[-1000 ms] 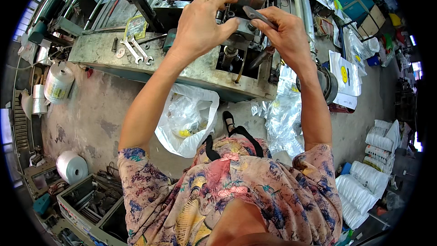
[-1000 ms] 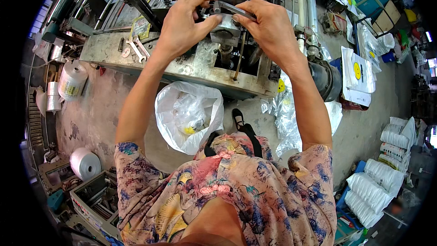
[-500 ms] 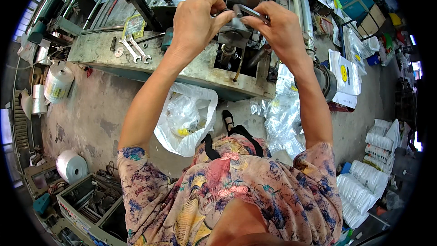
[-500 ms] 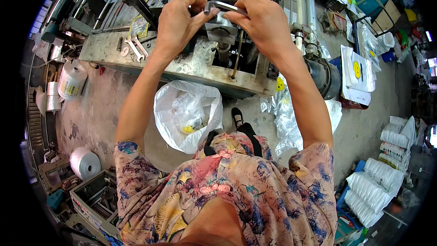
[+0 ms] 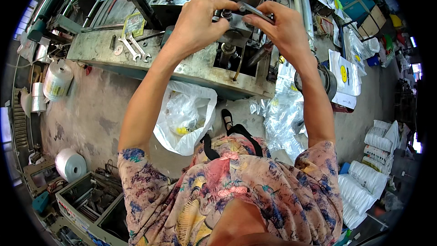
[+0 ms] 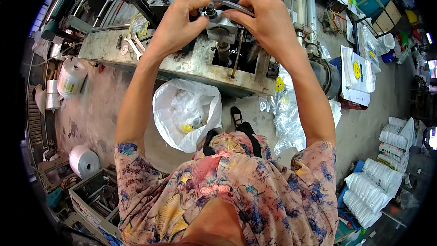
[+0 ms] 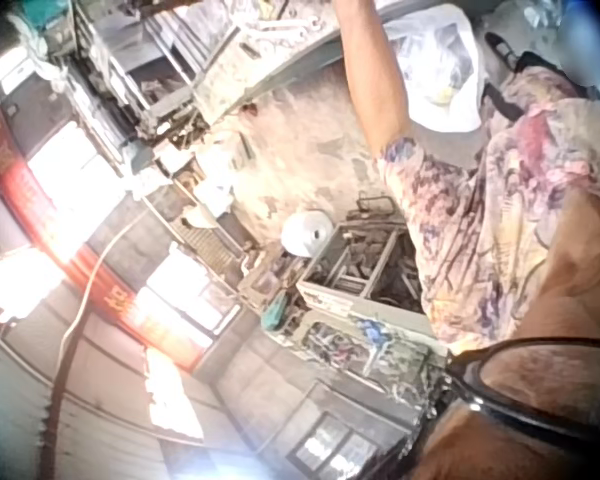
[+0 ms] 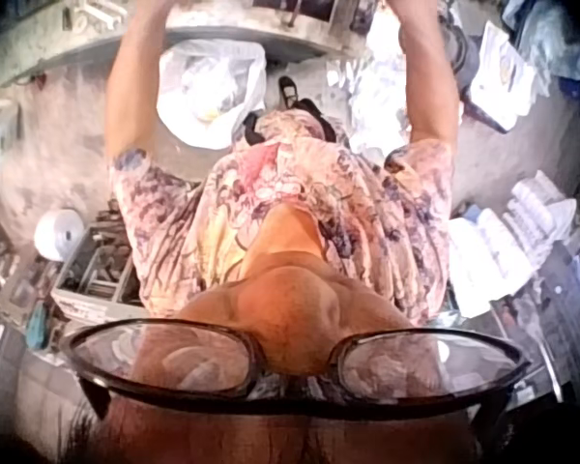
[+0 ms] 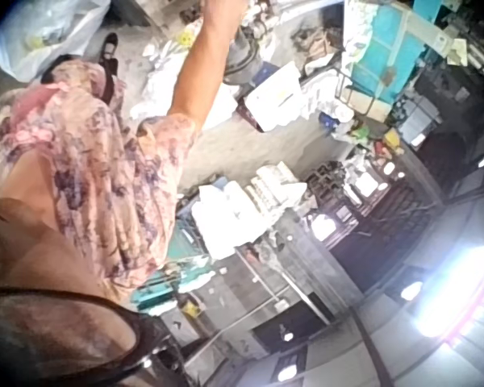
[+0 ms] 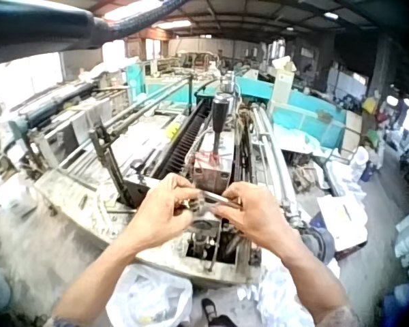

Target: The person performs maintenance on a packaging machine in a factory setting. They use a screwdriver to adjust components on the machine's control panel and then use a wrench to tighten bolts on the machine's mechanical assembly. The person also handles a roll of white tape, placing it onto a spindle on the machine.

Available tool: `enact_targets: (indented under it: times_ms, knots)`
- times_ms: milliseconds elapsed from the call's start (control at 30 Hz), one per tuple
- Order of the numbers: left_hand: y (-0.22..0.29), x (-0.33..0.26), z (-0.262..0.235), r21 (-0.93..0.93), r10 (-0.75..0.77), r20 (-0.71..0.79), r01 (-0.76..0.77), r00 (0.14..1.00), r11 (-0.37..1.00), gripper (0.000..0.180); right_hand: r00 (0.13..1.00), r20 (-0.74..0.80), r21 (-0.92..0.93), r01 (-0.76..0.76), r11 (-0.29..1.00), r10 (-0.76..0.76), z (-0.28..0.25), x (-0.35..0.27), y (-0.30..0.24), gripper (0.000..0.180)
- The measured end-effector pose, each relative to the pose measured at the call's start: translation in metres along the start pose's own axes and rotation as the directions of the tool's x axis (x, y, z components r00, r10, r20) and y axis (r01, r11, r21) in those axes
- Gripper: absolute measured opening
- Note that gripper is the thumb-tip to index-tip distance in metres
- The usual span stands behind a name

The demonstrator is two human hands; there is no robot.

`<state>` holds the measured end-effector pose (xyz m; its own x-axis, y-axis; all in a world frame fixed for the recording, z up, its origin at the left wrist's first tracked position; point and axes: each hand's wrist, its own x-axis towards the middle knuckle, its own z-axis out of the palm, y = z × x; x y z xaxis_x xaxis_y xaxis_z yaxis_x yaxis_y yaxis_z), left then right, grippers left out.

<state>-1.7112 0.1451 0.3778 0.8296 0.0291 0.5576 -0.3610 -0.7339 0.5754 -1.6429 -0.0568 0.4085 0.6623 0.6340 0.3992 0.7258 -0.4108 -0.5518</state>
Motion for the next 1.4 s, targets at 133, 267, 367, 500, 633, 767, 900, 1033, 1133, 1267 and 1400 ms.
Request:
enact_targets:
  times_ms: [133, 267, 367, 500, 633, 767, 900, 1033, 1133, 1267, 1400]
  knots:
    - [0.009, -0.005, 0.007, 0.140, -0.067, -0.137, 0.086, 0.988, 0.986, 0.024, 0.996, 0.019, 0.063, 0.086, 0.994, -0.087, -0.005, -0.001, 0.009, 0.033]
    - [0.000, -0.002, 0.002, 0.120, -0.018, -0.070, 0.026, 0.997, 0.992, 0.025, 0.996, 0.035, -0.175, 0.084, 0.981, -0.080, -0.004, 0.005, 0.004, 0.032]
    - [0.001, -0.001, 0.002, 0.055, 0.070, -0.051, -0.067, 0.996, 0.996, 0.031, 0.992, 0.097, -0.088, -0.072, 0.994, 0.081, -0.007, 0.001, -0.001, 0.030]
    - [0.009, 0.000, 0.009, 0.178, 0.020, -0.173, 0.012, 0.985, 0.984, 0.030, 0.996, 0.049, 0.095, 0.068, 0.993, -0.073, -0.004, 0.001, 0.009, 0.028]
    - [-0.001, -0.001, 0.006, 0.188, 0.067, -0.109, -0.046, 0.992, 0.981, 0.026, 0.981, 0.012, -0.166, 0.193, 0.967, -0.194, 0.001, 0.006, 0.011, 0.026]
    - [-0.006, 0.003, 0.004, 0.110, 0.132, -0.051, -0.125, 0.990, 0.986, 0.024, 0.976, 0.008, -0.052, 0.220, 0.974, -0.219, 0.000, 0.005, 0.013, 0.023]
    - [0.009, -0.001, 0.004, 0.262, 0.089, -0.175, -0.041, 0.981, 0.964, 0.021, 0.957, 0.013, -0.065, 0.288, 0.955, -0.288, -0.001, 0.005, 0.016, 0.022]
    - [0.003, -0.002, 0.006, 0.264, 0.151, -0.151, -0.108, 0.977, 0.959, 0.018, 0.964, 0.029, -0.136, 0.266, 0.954, -0.265, 0.002, 0.006, 0.010, 0.022]
    - [0.014, 0.003, -0.002, 0.162, -0.114, -0.008, 0.113, 0.994, 0.980, 0.020, 0.937, 0.029, -0.219, 0.346, 0.913, -0.348, 0.002, 0.005, 0.008, 0.022]
    - [0.007, 0.001, -0.002, 0.022, -0.065, -0.047, 0.066, 0.997, 0.998, 0.012, 0.958, 0.104, -0.247, 0.285, 0.926, -0.267, 0.001, 0.008, -0.001, 0.023]
    - [0.014, 0.006, -0.008, -0.146, -0.164, 0.093, 0.176, 0.982, 0.973, 0.010, 0.968, 0.105, -0.346, 0.249, 0.905, -0.226, 0.002, 0.007, 0.001, 0.020]
